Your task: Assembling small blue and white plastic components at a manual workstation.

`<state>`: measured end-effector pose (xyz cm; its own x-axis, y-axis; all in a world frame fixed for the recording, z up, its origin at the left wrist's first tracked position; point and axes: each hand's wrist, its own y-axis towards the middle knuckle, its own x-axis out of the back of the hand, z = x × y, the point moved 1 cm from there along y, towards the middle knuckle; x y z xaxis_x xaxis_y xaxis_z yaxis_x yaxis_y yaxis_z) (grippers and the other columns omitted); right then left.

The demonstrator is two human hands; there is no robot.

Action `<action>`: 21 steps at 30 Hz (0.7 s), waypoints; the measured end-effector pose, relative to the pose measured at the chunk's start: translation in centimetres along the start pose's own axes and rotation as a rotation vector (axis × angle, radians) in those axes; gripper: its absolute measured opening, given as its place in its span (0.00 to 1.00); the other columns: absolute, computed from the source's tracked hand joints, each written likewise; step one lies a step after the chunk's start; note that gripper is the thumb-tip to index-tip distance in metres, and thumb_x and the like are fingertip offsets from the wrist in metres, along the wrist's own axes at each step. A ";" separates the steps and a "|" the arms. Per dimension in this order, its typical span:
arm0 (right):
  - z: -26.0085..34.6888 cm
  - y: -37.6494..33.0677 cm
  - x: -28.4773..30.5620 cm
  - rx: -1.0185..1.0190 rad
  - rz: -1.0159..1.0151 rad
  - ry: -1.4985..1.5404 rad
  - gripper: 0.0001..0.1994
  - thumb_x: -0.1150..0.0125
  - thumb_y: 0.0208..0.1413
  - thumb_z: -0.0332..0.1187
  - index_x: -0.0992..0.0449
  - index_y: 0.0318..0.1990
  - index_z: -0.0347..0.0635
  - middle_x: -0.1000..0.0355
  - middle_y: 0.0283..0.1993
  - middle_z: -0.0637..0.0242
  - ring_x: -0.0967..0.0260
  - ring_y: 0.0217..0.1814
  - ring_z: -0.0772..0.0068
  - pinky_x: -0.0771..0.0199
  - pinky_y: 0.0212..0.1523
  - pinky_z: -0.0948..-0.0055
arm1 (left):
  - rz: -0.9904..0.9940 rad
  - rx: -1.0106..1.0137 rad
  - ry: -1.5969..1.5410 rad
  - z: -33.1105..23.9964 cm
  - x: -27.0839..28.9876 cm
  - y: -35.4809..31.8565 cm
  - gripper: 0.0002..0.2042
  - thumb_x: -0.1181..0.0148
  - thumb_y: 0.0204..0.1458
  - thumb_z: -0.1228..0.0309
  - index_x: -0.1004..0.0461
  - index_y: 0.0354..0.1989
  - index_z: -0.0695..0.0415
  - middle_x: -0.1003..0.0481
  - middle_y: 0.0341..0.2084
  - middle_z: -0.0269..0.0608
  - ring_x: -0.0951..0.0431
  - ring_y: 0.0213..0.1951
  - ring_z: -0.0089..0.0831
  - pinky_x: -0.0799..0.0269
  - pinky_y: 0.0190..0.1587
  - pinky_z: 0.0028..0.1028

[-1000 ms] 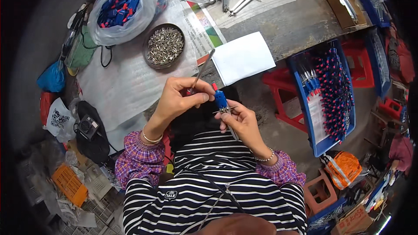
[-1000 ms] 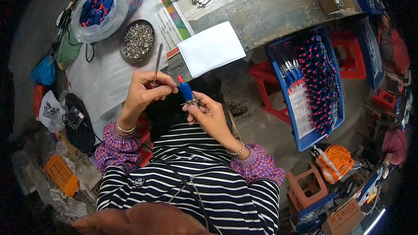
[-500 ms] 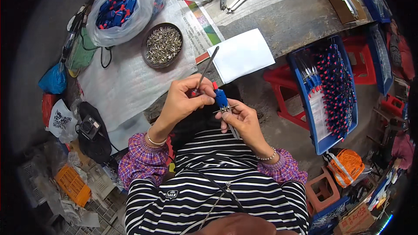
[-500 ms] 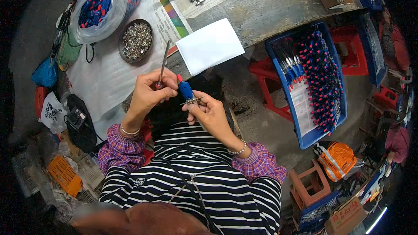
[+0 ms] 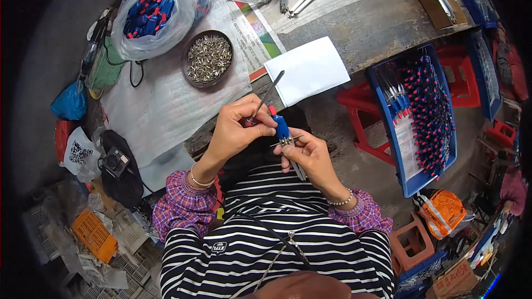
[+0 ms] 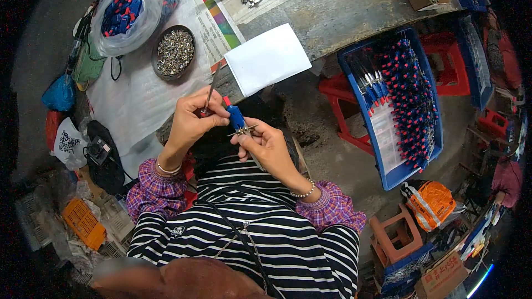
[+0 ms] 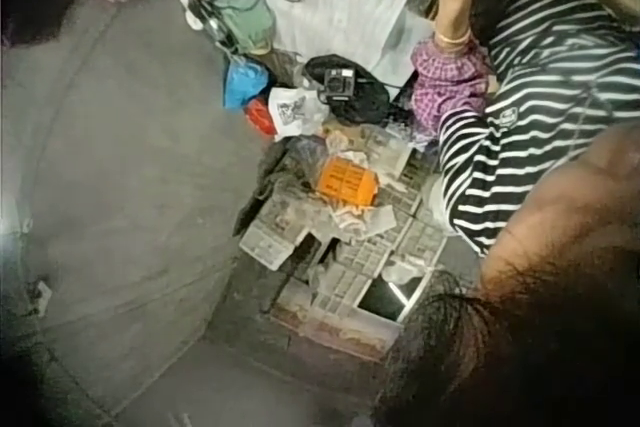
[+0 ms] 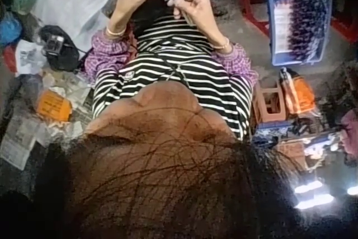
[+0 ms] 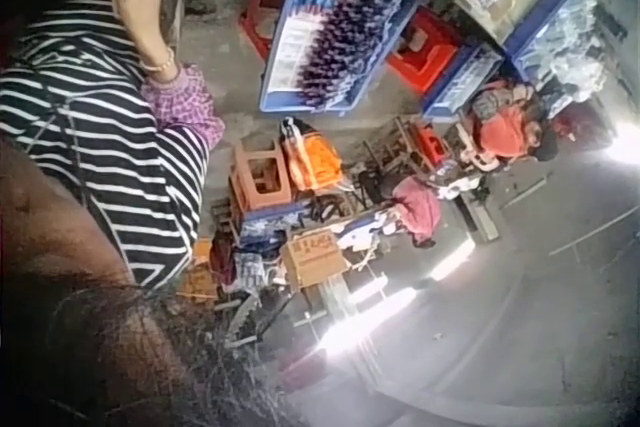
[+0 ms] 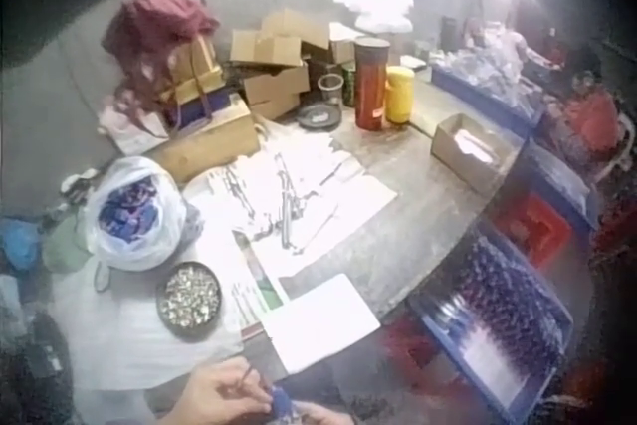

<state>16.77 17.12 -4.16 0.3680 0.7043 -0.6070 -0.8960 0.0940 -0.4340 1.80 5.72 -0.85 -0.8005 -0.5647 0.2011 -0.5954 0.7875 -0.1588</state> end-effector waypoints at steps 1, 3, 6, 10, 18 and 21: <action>0.1 0.0 -0.1 0.000 0.005 0.002 0.17 0.47 0.56 0.25 0.36 0.53 0.30 0.28 0.36 0.58 0.32 0.27 0.78 0.27 0.28 0.79 | -0.011 0.013 -0.020 0.0 0.0 0.0 0.07 0.32 0.33 0.82 0.22 0.24 0.62 0.33 0.26 0.32 0.35 0.28 0.18 0.43 0.27 0.16; 0.1 -0.1 -0.1 -0.001 0.009 0.006 0.17 0.47 0.56 0.25 0.36 0.53 0.30 0.28 0.36 0.58 0.32 0.27 0.78 0.27 0.27 0.79 | -0.014 0.017 -0.021 -0.2 -0.1 0.0 0.07 0.33 0.34 0.82 0.22 0.24 0.62 0.33 0.26 0.32 0.35 0.28 0.18 0.43 0.28 0.16; 0.1 -0.1 0.0 -0.002 0.020 0.020 0.17 0.47 0.56 0.25 0.36 0.53 0.30 0.28 0.36 0.58 0.32 0.27 0.78 0.27 0.27 0.79 | -0.013 0.013 -0.015 0.0 -0.3 -0.2 0.07 0.33 0.34 0.82 0.22 0.23 0.62 0.33 0.26 0.32 0.35 0.28 0.18 0.43 0.28 0.16; 0.0 -0.1 0.0 -0.005 0.022 0.007 0.18 0.47 0.56 0.25 0.37 0.54 0.30 0.28 0.36 0.57 0.32 0.27 0.78 0.27 0.27 0.79 | -0.028 0.002 -0.037 0.2 -0.6 -0.5 0.06 0.33 0.34 0.82 0.22 0.23 0.62 0.32 0.26 0.32 0.35 0.28 0.18 0.42 0.29 0.17; -0.2 -0.3 0.1 0.059 -0.006 -0.163 0.20 0.47 0.55 0.23 0.37 0.57 0.31 0.27 0.37 0.60 0.33 0.28 0.83 0.27 0.27 0.83 | -0.011 0.052 -0.050 0.1 -0.7 -0.8 0.08 0.33 0.35 0.82 0.25 0.26 0.62 0.31 0.27 0.32 0.34 0.28 0.17 0.42 0.28 0.16; 0.2 -0.3 0.1 0.117 -0.040 -0.287 0.19 0.47 0.55 0.23 0.35 0.56 0.33 0.26 0.35 0.62 0.33 0.27 0.85 0.28 0.27 0.84 | -0.055 0.125 -0.204 -0.4 -1.3 -0.9 0.12 0.34 0.37 0.82 0.27 0.33 0.62 0.30 0.29 0.32 0.33 0.27 0.15 0.39 0.28 0.15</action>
<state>17.06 17.26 -3.95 0.3333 0.8669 -0.3707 -0.9107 0.1943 -0.3645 3.39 5.79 -0.58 -0.7561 -0.6542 0.0158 -0.6325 0.7244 -0.2742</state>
